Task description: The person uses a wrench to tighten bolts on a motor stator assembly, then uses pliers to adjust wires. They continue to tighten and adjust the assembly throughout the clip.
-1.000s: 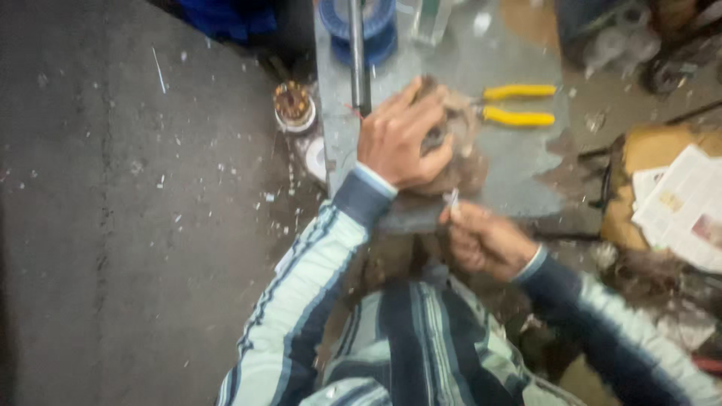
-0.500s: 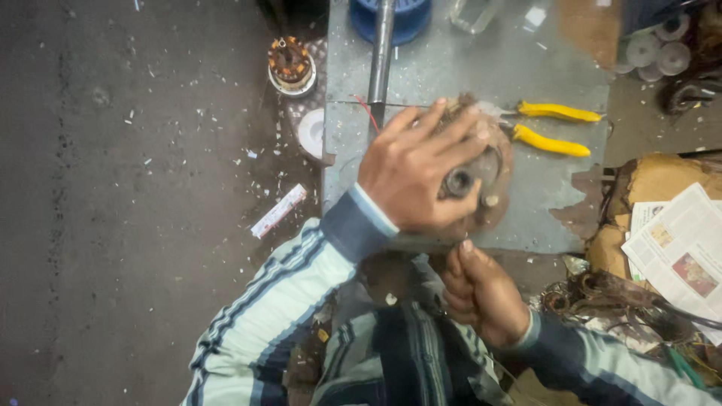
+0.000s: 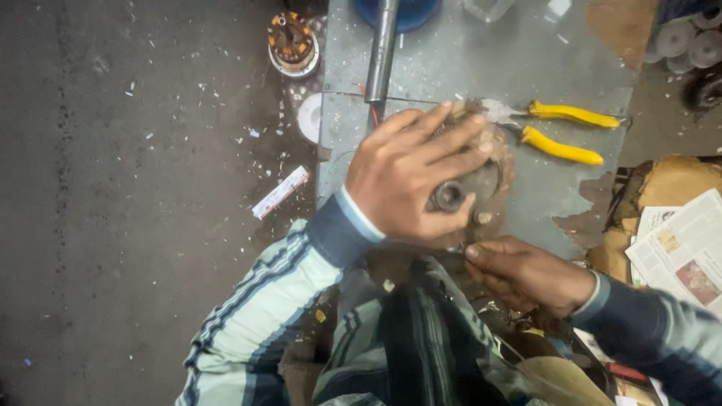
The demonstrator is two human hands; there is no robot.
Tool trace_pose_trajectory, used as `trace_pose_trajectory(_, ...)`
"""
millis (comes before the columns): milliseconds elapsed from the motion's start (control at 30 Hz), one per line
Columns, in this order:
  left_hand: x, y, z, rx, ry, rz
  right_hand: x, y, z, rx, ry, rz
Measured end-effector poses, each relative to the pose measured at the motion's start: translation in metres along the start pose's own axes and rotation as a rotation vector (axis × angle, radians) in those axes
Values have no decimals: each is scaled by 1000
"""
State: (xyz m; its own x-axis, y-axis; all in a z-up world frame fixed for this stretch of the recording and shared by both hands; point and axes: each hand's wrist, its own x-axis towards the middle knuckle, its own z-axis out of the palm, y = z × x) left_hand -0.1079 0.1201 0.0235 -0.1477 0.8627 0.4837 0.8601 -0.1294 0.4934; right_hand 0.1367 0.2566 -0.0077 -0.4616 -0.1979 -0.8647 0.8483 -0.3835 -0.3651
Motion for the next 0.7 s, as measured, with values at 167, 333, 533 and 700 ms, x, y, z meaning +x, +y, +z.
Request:
trace_pose_trajectory(167, 0, 3, 0, 34, 31, 28, -39, 30, 22, 217, 173, -500)
trace_pose_trajectory(333, -1, 2, 4, 30, 106, 40, 7, 56, 86, 539, 162, -689)
trace_pose_trajectory(533, -1, 1, 4, 25, 112, 52, 56, 61, 136, 827, 120, -797)
trace_pose_trajectory(700, -2, -2, 8, 19, 136, 65, 56, 57, 153, 916, 183, -820)
